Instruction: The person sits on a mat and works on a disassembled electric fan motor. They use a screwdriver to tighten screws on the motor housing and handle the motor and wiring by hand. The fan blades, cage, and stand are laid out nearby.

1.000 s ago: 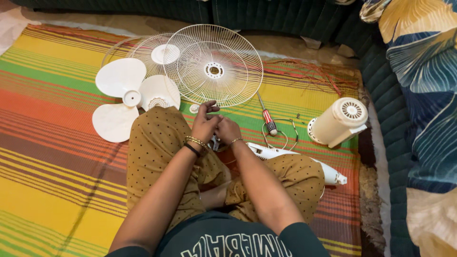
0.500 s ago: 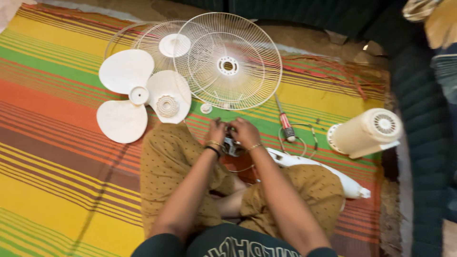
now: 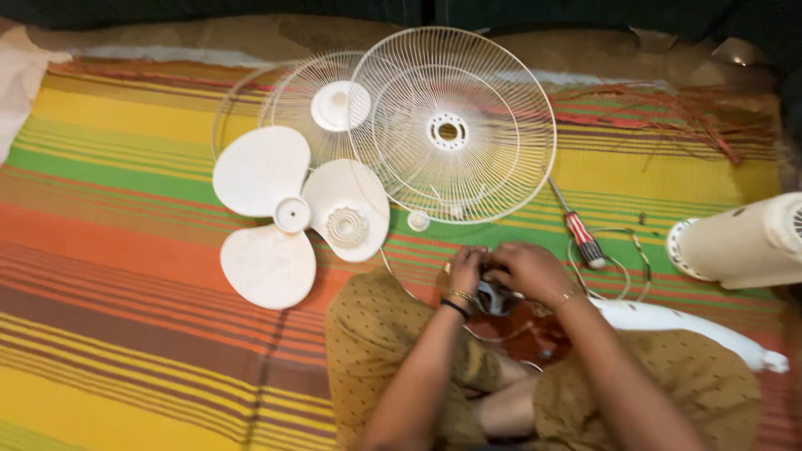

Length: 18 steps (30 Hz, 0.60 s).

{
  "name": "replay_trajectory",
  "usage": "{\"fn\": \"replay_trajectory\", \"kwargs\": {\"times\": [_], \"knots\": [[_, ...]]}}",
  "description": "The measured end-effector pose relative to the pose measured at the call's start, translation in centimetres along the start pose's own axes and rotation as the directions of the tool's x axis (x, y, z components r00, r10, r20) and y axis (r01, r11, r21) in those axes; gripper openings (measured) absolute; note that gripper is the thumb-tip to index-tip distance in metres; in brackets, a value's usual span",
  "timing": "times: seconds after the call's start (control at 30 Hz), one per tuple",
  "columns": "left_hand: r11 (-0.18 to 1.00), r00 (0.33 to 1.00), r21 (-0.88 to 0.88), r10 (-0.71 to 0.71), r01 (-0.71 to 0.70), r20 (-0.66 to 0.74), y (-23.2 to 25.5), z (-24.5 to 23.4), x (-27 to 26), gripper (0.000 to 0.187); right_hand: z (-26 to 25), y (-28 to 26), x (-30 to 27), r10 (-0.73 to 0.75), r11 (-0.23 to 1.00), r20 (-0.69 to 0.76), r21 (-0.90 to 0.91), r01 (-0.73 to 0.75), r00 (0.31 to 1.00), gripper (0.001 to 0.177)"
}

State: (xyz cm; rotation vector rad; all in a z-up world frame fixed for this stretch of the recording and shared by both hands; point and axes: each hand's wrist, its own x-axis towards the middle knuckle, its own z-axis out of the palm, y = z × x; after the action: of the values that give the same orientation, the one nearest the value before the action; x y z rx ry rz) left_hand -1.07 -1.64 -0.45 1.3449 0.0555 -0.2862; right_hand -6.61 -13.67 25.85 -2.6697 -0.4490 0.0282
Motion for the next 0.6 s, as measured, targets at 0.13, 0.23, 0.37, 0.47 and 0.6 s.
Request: {"fn": "replay_trajectory", "kwargs": {"times": [0.13, 0.23, 0.37, 0.47, 0.6], "knots": [[0.988, 0.972, -0.113, -0.126, 0.105, -0.199, 1.9, 0.1, 0.1, 0.02, -1.5, -1.8, 0.6, 0.029, 0.997, 0.086, -0.077, -0.023, 0.996, 0.023], [0.973, 0.969, -0.146, -0.201, 0.18, -0.141, 2.4, 0.5, -1.3, 0.022, -1.4, -1.3, 0.7, -0.112, 0.972, 0.086, -0.197, 0.127, 0.99, 0.023], [0.983, 0.989, -0.141, -0.13, 0.118, -0.077, 1.8, -0.1, -1.9, 0.027, 0.5, -0.9, 1.2, -0.236, 0.952, -0.06, -0.214, 0.218, 0.97, 0.021], [0.999, 0.998, 0.051, 0.007, -0.004, -0.058, 1.6, -0.8, -1.4, 0.033, 1.4, -0.3, 1.9, -0.196, 0.961, -0.062, -0.213, 0.179, 0.979, 0.025], [0.999, 0.997, -0.03, -0.039, 0.037, -0.063, 3.8, -0.6, -2.2, 0.033, 1.0, 0.4, 2.5, -0.07, 0.98, 0.047, -0.182, 0.078, 0.996, 0.035]]}}
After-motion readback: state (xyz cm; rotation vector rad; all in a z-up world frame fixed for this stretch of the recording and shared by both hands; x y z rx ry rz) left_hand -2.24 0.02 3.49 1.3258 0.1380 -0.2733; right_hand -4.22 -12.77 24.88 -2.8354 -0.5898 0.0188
